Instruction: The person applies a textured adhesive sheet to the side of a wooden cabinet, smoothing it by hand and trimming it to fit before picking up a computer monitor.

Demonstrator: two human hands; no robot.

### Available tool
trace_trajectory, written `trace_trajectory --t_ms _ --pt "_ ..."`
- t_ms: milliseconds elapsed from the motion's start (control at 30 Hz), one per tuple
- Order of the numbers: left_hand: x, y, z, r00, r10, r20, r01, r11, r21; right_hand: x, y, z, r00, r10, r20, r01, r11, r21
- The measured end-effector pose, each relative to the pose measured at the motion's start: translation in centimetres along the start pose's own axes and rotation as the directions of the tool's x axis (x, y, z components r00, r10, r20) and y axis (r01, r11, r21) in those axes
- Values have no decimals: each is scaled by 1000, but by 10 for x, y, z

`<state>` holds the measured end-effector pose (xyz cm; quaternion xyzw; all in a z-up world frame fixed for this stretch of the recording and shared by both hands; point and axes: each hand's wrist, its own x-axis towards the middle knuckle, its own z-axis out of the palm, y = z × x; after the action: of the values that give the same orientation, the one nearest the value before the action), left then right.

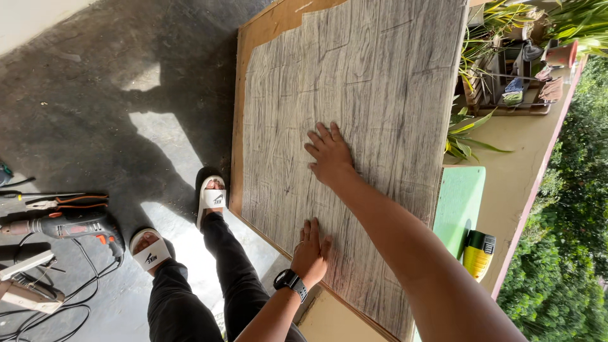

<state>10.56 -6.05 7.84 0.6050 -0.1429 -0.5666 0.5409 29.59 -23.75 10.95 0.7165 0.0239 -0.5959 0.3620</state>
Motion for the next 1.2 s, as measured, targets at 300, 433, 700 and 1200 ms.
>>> trace_trajectory --t_ms 300,433,700,1200 --pt "44 38 4 965 -230 -123 228 973 -36 -48 3 -6 981 -151 119 170 970 -172" --pt "81 67 4 961 -99 -258 87 995 -55 -94 90 -37 993 -100 66 105 991 -82" --pt "109 97 4 933 -6 -359 -38 993 -115 -151 86 -21 994 -96 61 101 990 -99" --pt "143 38 -42 929 0 -369 -60 987 -151 -34 126 -50 997 28 -65 -41 980 -196"
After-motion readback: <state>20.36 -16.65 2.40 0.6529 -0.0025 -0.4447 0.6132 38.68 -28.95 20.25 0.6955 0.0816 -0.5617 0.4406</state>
